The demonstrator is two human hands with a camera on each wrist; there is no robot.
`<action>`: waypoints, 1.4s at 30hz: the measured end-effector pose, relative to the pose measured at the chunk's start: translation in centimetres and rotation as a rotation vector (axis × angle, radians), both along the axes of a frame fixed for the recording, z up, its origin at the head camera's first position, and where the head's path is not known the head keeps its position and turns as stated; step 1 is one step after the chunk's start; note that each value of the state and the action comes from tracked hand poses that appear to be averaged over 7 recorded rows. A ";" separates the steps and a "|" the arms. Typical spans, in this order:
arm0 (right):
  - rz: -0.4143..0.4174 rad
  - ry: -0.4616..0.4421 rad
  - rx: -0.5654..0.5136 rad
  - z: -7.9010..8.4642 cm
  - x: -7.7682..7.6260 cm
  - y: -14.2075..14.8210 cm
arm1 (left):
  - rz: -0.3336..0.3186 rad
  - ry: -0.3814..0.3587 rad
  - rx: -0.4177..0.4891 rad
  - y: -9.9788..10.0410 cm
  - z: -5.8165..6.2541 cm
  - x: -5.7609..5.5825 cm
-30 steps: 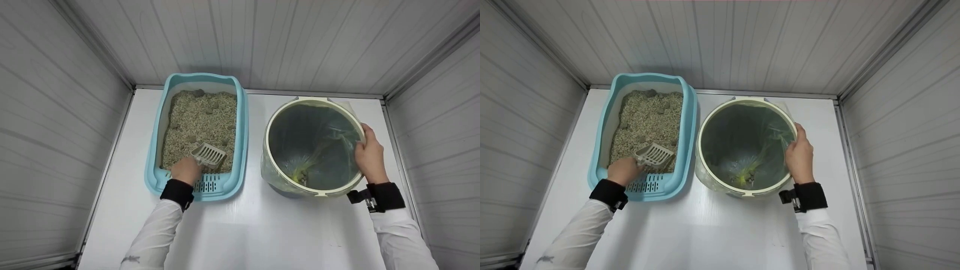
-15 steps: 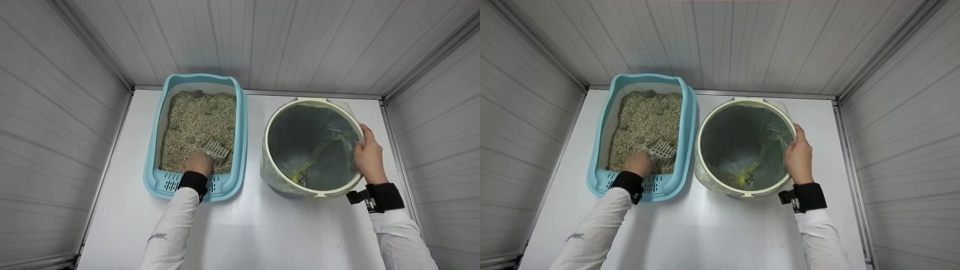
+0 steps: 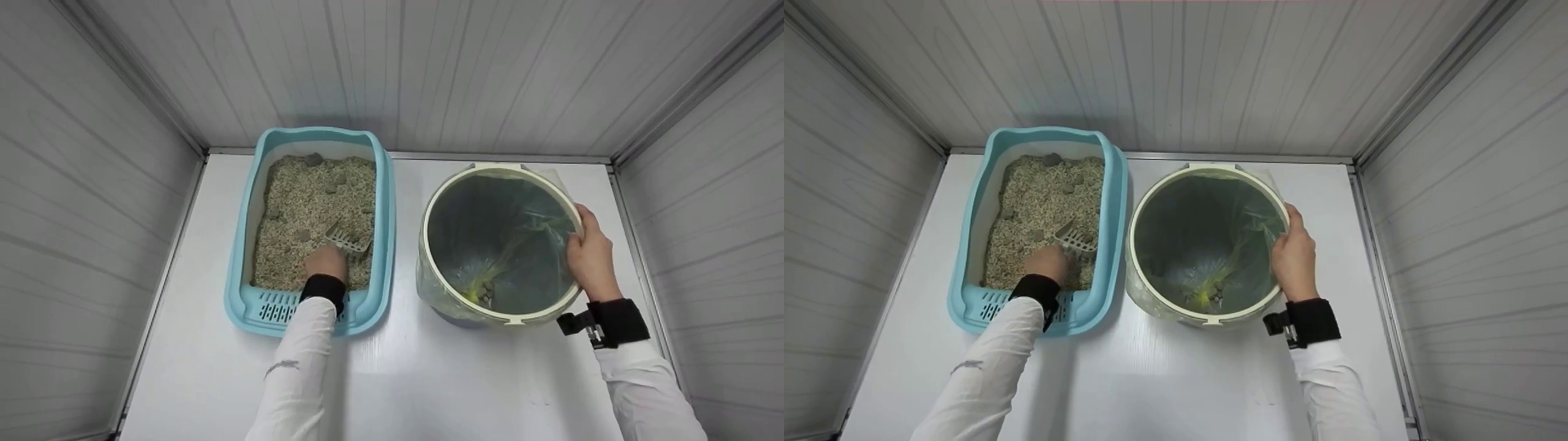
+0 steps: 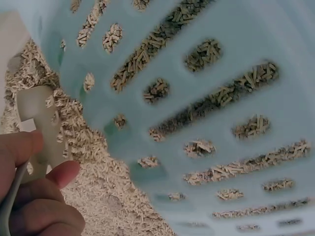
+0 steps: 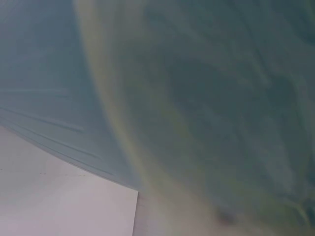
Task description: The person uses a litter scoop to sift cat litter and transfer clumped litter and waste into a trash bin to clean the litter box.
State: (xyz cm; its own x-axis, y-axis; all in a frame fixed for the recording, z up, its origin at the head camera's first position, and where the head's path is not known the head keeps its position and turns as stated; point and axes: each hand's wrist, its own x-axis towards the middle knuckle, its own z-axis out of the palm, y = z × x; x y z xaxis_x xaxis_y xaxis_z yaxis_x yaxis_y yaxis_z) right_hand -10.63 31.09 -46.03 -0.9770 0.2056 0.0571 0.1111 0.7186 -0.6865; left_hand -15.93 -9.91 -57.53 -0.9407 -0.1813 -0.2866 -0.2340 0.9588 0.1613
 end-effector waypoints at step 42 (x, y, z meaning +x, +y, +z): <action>-0.004 -0.005 -0.002 -0.2 0.0 0.1 | 0.203 0.257 0.344 1.5 -4.3 0.8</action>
